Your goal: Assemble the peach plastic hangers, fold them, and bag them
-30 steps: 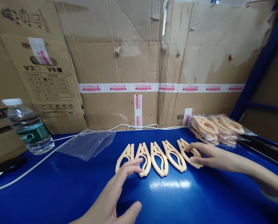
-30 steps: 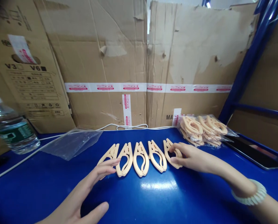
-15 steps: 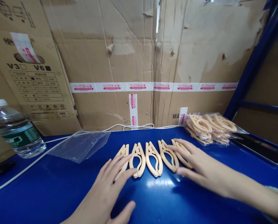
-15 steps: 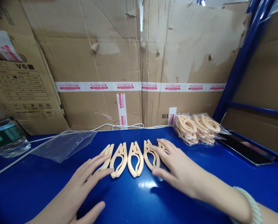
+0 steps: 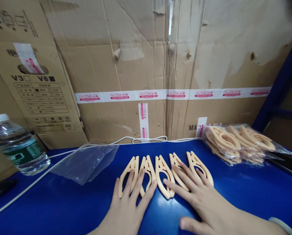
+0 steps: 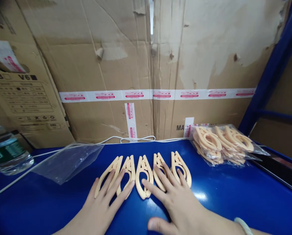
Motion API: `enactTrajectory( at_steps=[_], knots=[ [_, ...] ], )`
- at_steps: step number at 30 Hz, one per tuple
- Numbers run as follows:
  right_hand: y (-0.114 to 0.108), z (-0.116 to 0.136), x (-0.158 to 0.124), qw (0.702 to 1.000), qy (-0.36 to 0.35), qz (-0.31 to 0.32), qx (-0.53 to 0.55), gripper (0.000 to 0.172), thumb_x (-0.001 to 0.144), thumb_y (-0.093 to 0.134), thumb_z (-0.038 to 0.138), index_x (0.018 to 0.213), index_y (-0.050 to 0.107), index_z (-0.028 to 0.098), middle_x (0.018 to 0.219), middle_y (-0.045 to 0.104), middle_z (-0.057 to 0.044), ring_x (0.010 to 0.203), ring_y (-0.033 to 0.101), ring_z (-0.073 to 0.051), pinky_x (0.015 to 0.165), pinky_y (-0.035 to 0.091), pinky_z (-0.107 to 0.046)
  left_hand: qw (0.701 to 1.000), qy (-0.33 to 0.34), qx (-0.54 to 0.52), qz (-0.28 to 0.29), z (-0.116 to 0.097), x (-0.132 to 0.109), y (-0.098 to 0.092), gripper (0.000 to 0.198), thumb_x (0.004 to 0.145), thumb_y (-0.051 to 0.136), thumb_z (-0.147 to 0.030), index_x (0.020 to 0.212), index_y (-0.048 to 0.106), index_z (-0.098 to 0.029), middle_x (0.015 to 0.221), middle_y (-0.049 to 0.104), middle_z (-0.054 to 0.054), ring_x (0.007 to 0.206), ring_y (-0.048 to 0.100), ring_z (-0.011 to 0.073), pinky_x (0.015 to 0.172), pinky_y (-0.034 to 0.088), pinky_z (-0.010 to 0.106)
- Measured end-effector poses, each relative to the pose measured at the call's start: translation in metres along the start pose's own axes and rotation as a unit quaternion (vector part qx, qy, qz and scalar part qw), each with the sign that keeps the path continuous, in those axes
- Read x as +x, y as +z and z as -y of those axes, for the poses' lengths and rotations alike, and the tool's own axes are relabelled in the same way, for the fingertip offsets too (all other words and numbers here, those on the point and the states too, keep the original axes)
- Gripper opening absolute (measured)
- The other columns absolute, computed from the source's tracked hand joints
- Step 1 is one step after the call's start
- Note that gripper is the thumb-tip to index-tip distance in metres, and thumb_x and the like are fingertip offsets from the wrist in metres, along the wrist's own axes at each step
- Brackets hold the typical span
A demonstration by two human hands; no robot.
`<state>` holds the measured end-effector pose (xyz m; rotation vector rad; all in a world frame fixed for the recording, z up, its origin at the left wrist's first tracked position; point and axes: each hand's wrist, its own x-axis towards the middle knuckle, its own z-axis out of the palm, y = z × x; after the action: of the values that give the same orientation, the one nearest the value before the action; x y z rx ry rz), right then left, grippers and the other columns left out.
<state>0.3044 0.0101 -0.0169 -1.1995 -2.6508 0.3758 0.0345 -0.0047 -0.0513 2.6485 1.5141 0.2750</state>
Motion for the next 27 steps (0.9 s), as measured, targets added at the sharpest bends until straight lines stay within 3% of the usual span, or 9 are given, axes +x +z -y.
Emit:
enactTrajectory(
  at_steps=[3,6,13,17,20,27],
  knots=[
    [0.005,-0.016,0.021,1.000,-0.008,-0.017,-0.019,0.076,0.085,0.056,0.066,0.149,0.025,0.039,0.158,0.012,-0.007,0.140,0.007,-0.047,0.102,0.007,-0.077,1.000,-0.029,0.002,-0.002,-0.001,0.013,-0.019,0.090,0.077,0.052,-0.074,0.150,0.019,-0.033,0.159,0.013,0.015,0.142,0.004,0.0496,0.103,0.006,0.077],
    [0.007,-0.028,0.044,0.999,-0.006,-0.020,-0.033,0.074,0.087,0.049,0.069,0.150,0.024,0.038,0.158,0.013,-0.008,0.141,0.008,-0.045,0.105,0.011,-0.073,0.998,-0.045,-0.014,0.048,0.007,0.033,-0.032,0.084,0.082,0.044,-0.074,0.151,0.016,-0.034,0.159,0.008,0.015,0.142,-0.001,0.0472,0.103,0.006,0.077],
    [0.005,-0.037,0.081,0.998,0.030,-0.013,-0.061,0.071,0.092,0.032,0.071,0.151,0.024,0.032,0.158,0.012,-0.011,0.143,0.001,-0.038,0.110,0.010,-0.066,0.996,-0.073,0.000,0.041,0.028,0.067,-0.035,0.082,0.084,0.037,-0.075,0.152,0.016,-0.034,0.160,0.006,0.015,0.143,-0.002,0.0444,0.106,0.002,0.074],
    [0.006,-0.036,0.087,0.996,0.044,-0.012,-0.078,0.071,0.093,0.026,0.071,0.152,0.022,0.031,0.158,0.010,-0.011,0.143,0.000,-0.036,0.111,0.012,-0.065,0.998,-0.066,0.000,0.025,0.029,0.069,-0.034,0.079,0.085,0.037,-0.075,0.151,0.019,-0.036,0.160,0.007,0.013,0.143,0.002,0.0454,0.107,0.004,0.072],
    [0.007,-0.033,0.086,0.994,0.039,-0.030,-0.096,0.069,0.096,0.025,0.068,0.152,0.023,0.028,0.158,0.012,-0.013,0.144,0.003,-0.034,0.111,0.012,-0.063,0.999,-0.042,0.023,-0.024,0.029,0.066,-0.031,0.073,0.088,0.038,-0.070,0.150,0.026,-0.033,0.160,0.015,0.014,0.143,0.011,0.0450,0.108,0.010,0.071],
    [0.010,-0.027,0.069,0.982,0.017,-0.114,-0.147,0.069,0.098,0.033,0.058,0.150,0.031,0.013,0.156,0.017,-0.018,0.144,0.008,-0.034,0.114,0.017,-0.056,0.990,0.010,0.102,-0.096,0.026,0.044,-0.041,0.058,0.093,0.047,-0.048,0.144,0.039,-0.023,0.156,0.029,0.011,0.145,0.019,0.0308,0.117,0.013,0.054]
  ],
)
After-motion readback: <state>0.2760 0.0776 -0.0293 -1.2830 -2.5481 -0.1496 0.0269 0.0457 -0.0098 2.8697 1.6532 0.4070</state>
